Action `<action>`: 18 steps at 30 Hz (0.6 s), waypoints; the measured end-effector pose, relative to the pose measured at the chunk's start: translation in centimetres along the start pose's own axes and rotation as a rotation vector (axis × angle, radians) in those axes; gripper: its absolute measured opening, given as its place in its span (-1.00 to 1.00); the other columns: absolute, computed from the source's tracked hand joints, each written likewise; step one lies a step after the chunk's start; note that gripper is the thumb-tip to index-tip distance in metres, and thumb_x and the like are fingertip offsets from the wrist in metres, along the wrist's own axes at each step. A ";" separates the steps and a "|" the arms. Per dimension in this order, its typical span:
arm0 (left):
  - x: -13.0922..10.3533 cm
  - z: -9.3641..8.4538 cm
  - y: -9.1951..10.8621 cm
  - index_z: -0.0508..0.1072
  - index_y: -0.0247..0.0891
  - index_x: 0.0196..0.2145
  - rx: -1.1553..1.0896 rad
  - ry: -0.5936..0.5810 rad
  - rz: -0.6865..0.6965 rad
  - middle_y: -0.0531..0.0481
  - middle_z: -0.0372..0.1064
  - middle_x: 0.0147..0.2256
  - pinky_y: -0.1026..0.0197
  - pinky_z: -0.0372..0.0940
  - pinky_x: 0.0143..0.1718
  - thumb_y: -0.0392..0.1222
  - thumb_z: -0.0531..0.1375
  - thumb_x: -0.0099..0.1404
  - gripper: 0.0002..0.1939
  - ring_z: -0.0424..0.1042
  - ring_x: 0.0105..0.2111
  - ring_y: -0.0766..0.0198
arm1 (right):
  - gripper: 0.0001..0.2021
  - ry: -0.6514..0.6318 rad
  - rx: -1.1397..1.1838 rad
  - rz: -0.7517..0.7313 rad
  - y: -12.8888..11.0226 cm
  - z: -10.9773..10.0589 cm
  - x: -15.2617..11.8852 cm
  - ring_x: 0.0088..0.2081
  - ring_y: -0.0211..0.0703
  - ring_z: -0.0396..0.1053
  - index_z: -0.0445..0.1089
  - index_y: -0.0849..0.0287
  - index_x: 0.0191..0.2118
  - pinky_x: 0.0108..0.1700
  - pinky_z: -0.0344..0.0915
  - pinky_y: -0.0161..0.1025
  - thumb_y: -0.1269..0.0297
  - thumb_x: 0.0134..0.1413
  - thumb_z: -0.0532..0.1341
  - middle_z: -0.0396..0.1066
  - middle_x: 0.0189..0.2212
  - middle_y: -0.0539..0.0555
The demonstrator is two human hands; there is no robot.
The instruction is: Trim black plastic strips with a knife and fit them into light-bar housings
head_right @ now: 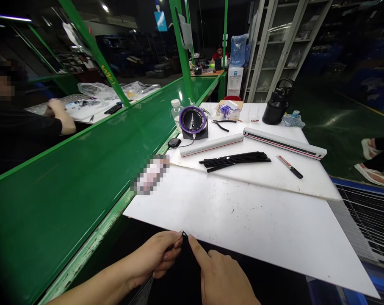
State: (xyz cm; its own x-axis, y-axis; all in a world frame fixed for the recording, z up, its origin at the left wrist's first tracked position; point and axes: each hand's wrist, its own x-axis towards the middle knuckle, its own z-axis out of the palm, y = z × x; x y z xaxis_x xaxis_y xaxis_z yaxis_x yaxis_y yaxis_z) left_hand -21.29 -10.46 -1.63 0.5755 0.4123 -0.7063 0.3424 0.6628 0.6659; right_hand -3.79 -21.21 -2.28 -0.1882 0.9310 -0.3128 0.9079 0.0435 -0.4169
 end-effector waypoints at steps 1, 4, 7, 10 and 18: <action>0.0 0.0 0.0 0.16 -0.19 -0.45 0.001 0.002 0.001 0.23 -0.08 -0.65 0.38 -0.25 -0.74 0.12 0.06 0.17 -0.69 -0.23 -0.71 0.47 | -0.25 0.000 0.003 -0.002 0.0 -0.1 0.0 -0.47 -0.08 0.39 -0.14 0.00 0.39 -0.38 0.23 -0.25 0.57 0.09 -0.02 0.43 -0.39 0.06; 0.0 0.1 -0.1 0.16 -0.18 -0.45 0.004 0.005 0.005 0.23 -0.07 -0.65 0.38 -0.25 -0.73 0.12 0.06 0.16 -0.69 -0.22 -0.71 0.47 | -0.23 -0.019 -0.011 0.002 -0.3 -0.1 0.1 -0.45 -0.06 0.41 -0.17 -0.02 0.39 -0.45 0.16 -0.26 0.55 0.08 0.01 0.44 -0.37 0.05; 0.0 0.1 -0.1 0.15 -0.18 -0.45 0.003 0.005 0.005 0.23 -0.07 -0.65 0.37 -0.26 -0.73 0.11 0.06 0.18 -0.69 -0.23 -0.71 0.47 | -0.22 -0.042 -0.094 0.028 -0.7 -0.1 0.3 -0.45 -0.04 0.43 -0.17 -0.04 0.39 -0.52 0.01 -0.27 0.54 0.07 0.04 0.44 -0.37 0.05; 0.1 -0.1 -0.1 0.14 -0.18 -0.45 -0.009 0.004 0.001 0.23 -0.08 -0.66 0.36 -0.27 -0.73 0.09 0.05 0.20 -0.71 -0.24 -0.71 0.47 | -0.19 -0.044 -0.182 0.043 -1.1 -0.1 0.3 -0.48 -0.06 0.42 -0.16 -0.04 0.39 -0.55 -0.12 -0.26 0.58 0.04 0.04 0.43 -0.40 0.06; 0.0 -0.3 0.0 0.15 -0.19 -0.45 -0.014 -0.019 -0.019 0.23 -0.08 -0.65 0.36 -0.28 -0.72 0.06 0.05 0.21 -0.72 -0.25 -0.70 0.47 | -0.24 -0.007 -0.087 0.048 -0.9 -0.1 0.0 -0.44 -0.07 0.41 -0.19 -0.05 0.39 -0.52 -0.07 -0.28 0.56 0.12 0.01 0.42 -0.38 0.05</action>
State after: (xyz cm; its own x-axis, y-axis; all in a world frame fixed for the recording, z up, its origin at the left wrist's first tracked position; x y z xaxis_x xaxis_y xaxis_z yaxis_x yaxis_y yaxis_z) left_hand -21.50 -10.27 -1.71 0.5831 0.3880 -0.7138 0.3432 0.6787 0.6493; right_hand -4.55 -21.22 -1.87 -0.1462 0.9302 -0.3366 0.9450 0.0307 -0.3257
